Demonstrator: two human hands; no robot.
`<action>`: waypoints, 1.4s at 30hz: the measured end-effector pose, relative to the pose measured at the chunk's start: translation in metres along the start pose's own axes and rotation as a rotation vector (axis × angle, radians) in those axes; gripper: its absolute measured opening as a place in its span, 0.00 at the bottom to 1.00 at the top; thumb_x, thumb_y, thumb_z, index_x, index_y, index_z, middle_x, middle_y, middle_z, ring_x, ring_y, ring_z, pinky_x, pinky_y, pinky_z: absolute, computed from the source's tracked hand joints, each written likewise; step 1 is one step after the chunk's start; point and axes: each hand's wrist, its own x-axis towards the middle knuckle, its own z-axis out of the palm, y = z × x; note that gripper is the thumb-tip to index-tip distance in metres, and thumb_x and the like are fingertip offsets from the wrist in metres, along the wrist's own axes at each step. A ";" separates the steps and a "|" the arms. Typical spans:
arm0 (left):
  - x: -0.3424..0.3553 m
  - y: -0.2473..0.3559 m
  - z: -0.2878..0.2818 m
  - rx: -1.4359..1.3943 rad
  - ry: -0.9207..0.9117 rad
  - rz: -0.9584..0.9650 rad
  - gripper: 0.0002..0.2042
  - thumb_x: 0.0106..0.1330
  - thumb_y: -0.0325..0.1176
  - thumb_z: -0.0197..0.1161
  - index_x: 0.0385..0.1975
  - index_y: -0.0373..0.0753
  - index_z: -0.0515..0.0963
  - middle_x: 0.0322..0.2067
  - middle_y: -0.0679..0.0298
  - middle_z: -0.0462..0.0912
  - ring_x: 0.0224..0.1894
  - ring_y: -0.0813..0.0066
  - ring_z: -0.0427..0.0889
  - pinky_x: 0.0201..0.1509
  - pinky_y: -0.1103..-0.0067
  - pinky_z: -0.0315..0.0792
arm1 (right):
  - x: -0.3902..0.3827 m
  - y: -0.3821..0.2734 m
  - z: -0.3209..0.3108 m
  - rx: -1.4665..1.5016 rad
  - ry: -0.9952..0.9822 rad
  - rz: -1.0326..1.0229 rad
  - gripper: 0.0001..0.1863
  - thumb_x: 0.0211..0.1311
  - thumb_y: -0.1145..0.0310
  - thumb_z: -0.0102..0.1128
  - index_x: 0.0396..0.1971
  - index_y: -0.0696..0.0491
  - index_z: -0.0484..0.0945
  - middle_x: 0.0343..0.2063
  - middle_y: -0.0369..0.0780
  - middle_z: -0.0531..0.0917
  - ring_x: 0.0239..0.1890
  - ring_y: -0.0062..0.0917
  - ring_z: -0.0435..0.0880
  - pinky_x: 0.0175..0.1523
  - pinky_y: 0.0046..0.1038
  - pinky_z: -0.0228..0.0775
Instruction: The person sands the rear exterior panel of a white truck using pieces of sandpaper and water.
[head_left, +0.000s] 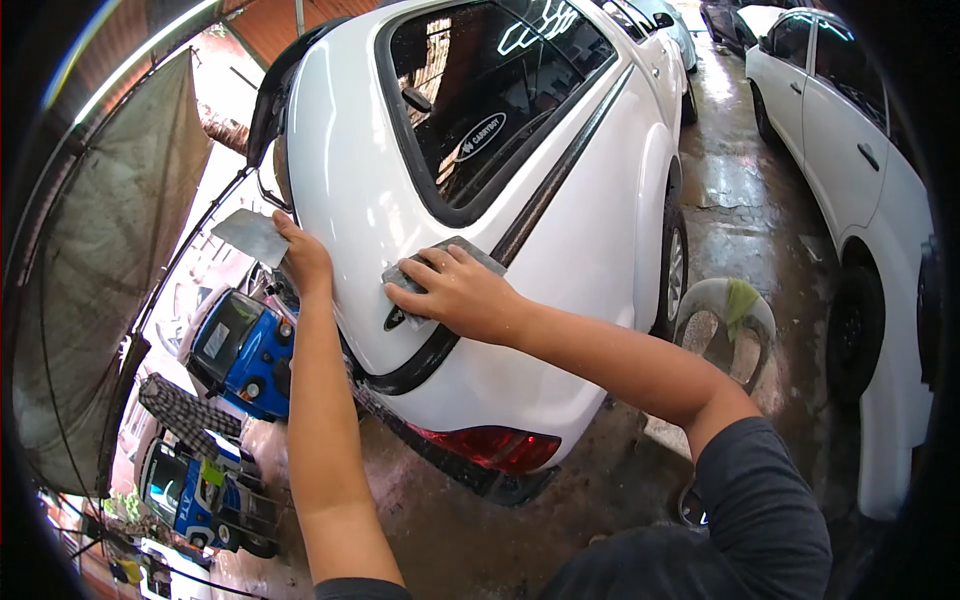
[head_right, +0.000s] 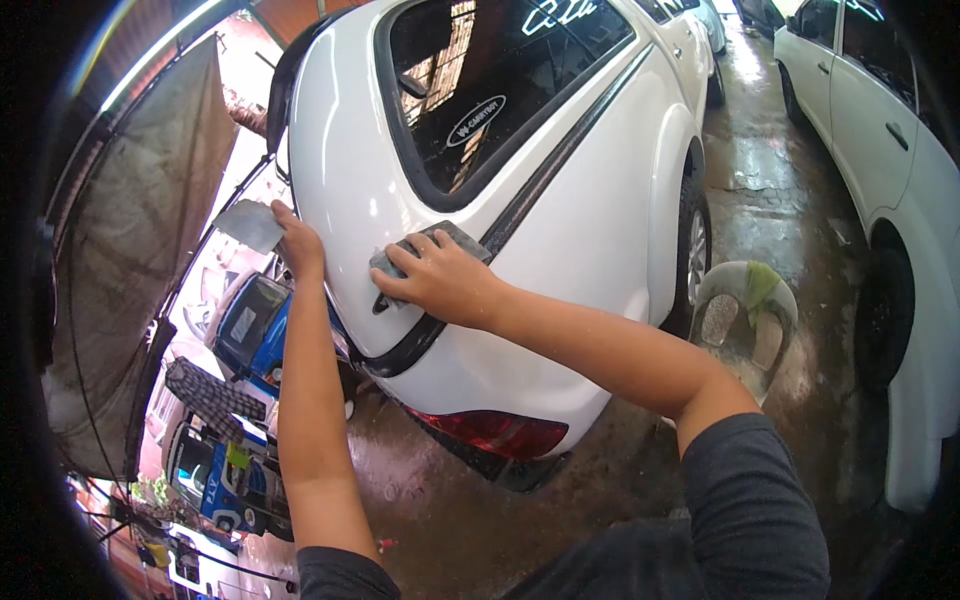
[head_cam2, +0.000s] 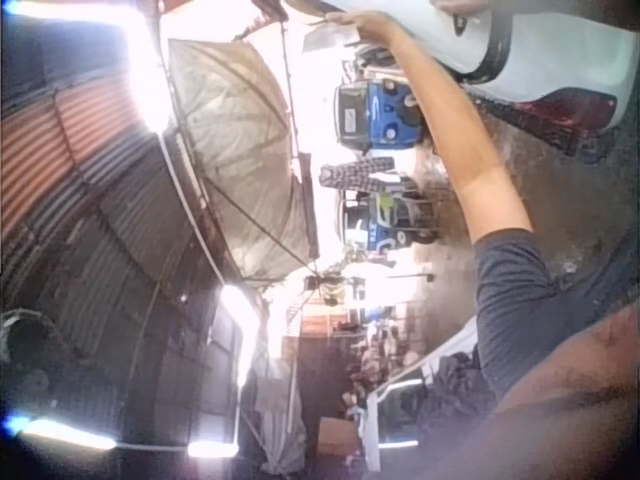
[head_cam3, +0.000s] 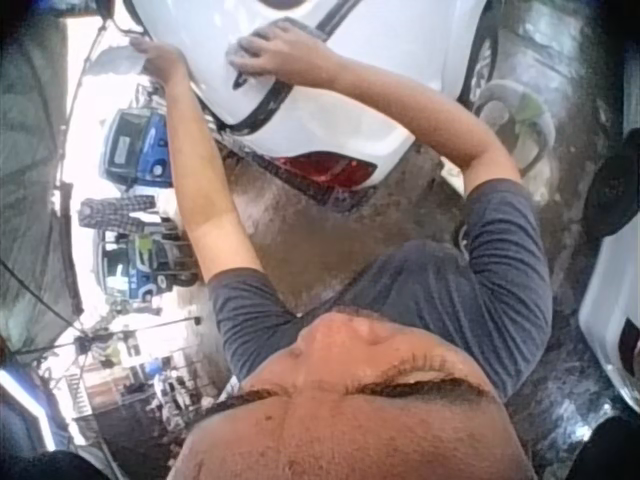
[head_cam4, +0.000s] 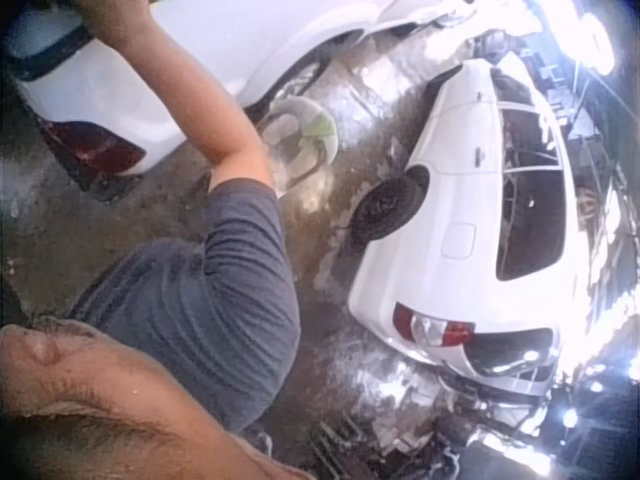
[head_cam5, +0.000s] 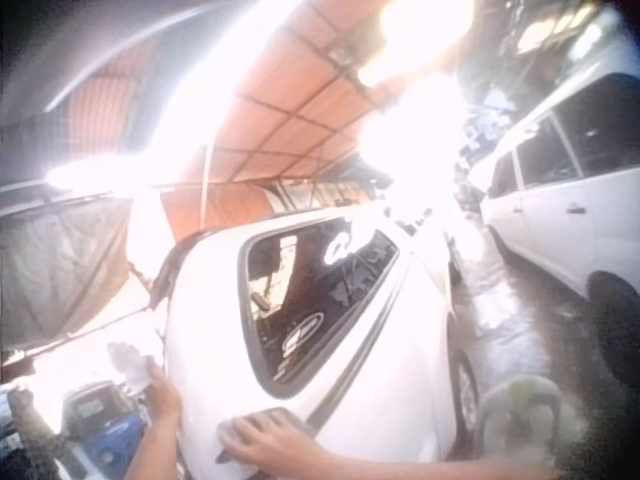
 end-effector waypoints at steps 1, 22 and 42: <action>0.002 -0.002 0.000 0.000 0.003 0.003 0.29 0.83 0.46 0.36 0.50 0.21 0.75 0.51 0.33 0.78 0.55 0.36 0.75 0.59 0.56 0.68 | 0.001 0.000 0.000 -0.014 0.021 -0.013 0.23 0.61 0.72 0.58 0.57 0.45 0.73 0.57 0.45 0.77 0.59 0.42 0.77 0.61 0.43 0.72; -0.003 -0.002 0.009 -0.045 0.012 0.036 0.28 0.83 0.45 0.38 0.50 0.20 0.74 0.51 0.33 0.79 0.54 0.37 0.76 0.58 0.57 0.68 | 0.003 -0.011 0.006 -0.006 0.044 0.101 0.24 0.60 0.71 0.58 0.58 0.46 0.74 0.52 0.45 0.79 0.54 0.42 0.80 0.53 0.42 0.76; -0.001 0.004 -0.001 0.050 -0.034 0.043 0.27 0.83 0.44 0.37 0.51 0.21 0.75 0.51 0.34 0.79 0.53 0.36 0.77 0.58 0.57 0.69 | 0.003 -0.008 0.008 0.022 0.065 0.164 0.22 0.60 0.69 0.58 0.56 0.47 0.75 0.50 0.48 0.80 0.50 0.46 0.83 0.50 0.45 0.79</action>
